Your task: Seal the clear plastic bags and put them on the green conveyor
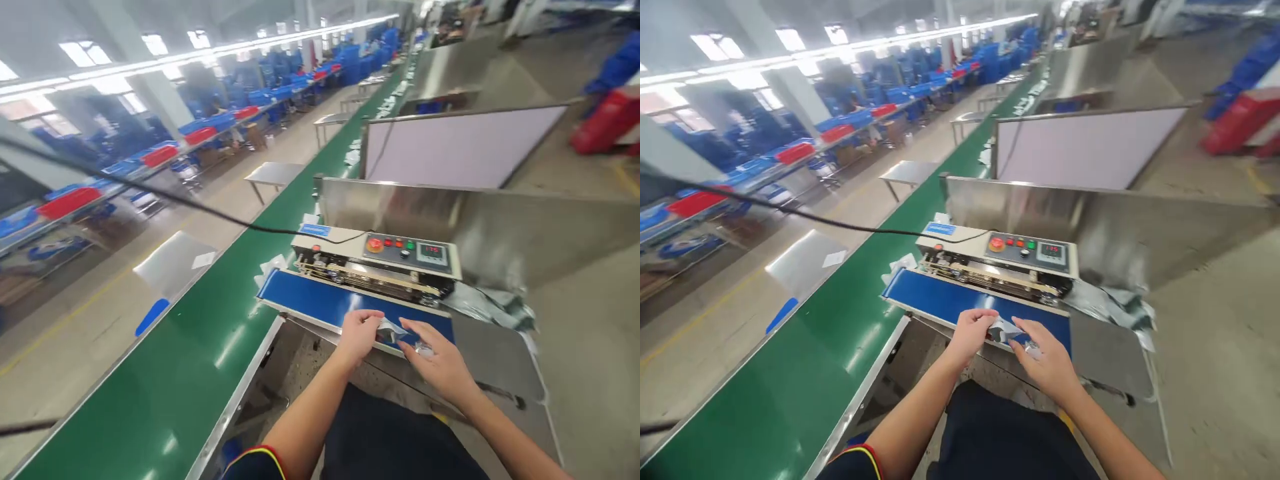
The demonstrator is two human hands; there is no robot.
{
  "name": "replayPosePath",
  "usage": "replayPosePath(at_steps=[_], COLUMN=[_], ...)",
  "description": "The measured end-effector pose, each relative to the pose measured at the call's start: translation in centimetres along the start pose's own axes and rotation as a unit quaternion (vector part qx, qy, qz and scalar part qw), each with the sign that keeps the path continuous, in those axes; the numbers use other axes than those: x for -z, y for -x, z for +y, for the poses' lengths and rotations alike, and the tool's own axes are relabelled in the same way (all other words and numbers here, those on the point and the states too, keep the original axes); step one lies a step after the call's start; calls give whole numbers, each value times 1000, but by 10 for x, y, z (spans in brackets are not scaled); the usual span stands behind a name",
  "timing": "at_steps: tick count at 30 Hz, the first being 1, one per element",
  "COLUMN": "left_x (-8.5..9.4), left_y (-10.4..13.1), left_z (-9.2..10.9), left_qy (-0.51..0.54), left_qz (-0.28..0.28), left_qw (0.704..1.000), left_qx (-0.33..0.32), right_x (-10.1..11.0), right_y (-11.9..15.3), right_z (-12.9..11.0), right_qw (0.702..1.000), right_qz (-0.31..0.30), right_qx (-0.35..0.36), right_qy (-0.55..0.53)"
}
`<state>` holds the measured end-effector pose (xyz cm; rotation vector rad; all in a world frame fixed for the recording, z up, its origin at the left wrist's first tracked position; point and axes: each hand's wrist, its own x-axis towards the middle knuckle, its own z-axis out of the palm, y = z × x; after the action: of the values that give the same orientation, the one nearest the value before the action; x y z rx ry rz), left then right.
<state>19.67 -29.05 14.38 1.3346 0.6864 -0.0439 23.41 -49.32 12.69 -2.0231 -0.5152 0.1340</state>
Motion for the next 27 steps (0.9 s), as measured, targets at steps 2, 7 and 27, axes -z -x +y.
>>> replayPosePath(at_steps=[2,7,27], left_x=[-30,-62,-132], left_y=[-6,-19,-48], left_z=[-2,-13,-66], left_qy=[-25,-91,-208], left_qz=[-58,-142,-135], left_qw=[998,984,952], left_qx=[21,52,-180], right_x=[18,41,93], right_y=[10,28,13], right_z=[10,22,80], right_qw=[1000,999,902], right_qz=[2,32,162], right_qx=[16,-19,-394], right_qy=[3,-3,-77])
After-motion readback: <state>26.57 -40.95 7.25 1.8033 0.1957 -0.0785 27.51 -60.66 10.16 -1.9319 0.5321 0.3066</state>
